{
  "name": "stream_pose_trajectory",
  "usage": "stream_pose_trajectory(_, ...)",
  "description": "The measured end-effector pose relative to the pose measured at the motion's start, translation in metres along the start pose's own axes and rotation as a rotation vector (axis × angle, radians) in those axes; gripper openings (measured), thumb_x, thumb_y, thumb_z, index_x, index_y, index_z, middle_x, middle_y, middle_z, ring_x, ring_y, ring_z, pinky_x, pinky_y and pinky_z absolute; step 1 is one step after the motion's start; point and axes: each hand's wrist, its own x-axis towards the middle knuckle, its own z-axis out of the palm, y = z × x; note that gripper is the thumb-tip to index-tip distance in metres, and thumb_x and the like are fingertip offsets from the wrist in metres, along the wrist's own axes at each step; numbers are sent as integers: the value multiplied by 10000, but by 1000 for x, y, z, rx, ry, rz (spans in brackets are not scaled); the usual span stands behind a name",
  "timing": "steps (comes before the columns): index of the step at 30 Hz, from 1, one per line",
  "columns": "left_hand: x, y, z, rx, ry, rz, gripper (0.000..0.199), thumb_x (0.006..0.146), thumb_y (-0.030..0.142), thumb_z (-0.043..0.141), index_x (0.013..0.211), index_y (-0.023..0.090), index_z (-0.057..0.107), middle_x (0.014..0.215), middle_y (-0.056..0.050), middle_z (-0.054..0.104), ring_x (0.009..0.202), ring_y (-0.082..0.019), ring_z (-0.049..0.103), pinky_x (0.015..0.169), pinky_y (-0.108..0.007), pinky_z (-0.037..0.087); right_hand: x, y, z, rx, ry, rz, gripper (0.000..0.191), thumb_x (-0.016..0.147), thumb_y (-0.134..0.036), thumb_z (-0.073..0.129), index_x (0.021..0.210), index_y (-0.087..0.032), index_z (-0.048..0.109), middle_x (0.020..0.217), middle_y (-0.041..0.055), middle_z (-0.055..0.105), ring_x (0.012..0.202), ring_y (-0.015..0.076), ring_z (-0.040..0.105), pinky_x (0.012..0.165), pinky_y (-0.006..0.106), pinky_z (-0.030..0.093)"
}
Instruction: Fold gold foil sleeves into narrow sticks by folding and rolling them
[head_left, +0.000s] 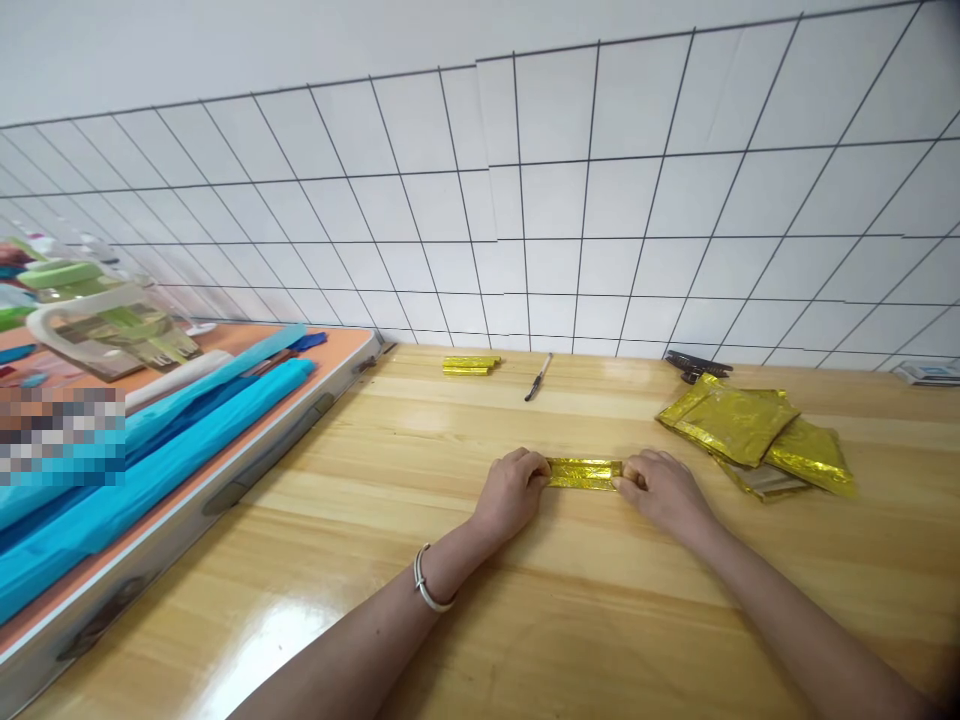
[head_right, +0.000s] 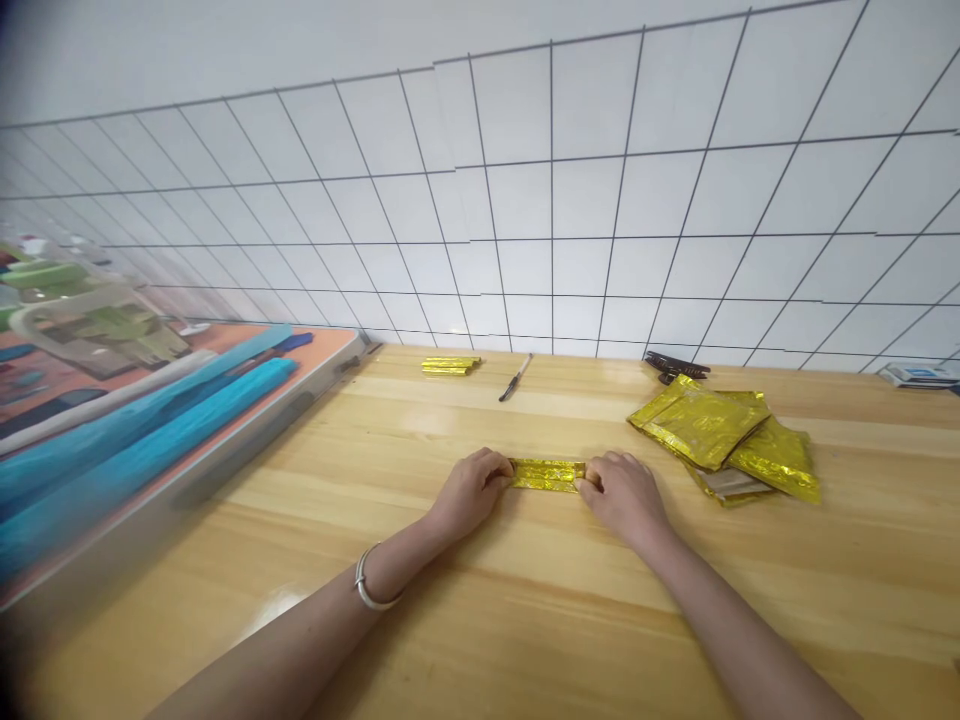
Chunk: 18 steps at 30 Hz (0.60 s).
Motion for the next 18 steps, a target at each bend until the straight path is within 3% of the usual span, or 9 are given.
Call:
stream_pose_trajectory(5,-5,10,-4,133,2,120,183,831,87,437,822,179,595,877,-56,563,868,-169,513,787,-287,421,-3,1,3,-10,30,-4,195,787,-332,534,641,-203,534,684,1,554,697,151,476,629,250,272)
stream_pose_trajectory(13,-6,28,-15,312,-204,424,223,922,169,357,1043,183,544,951,-64,563,932,-185,486,845,-315,428,-4,-2,1,-25,23,9,182,787,-322,529,652,-201,531,713,8,557,722,157,476,631,250,273)
stream_pose_trajectory(18,-5,40,-13,429,-278,442,262,895,120,360,1114,169,497,924,-86,546,902,-202,482,778,-308,452,-5,-3,1,-24,30,25,184,792,-331,526,658,-204,529,722,7,562,734,163,480,637,255,278)
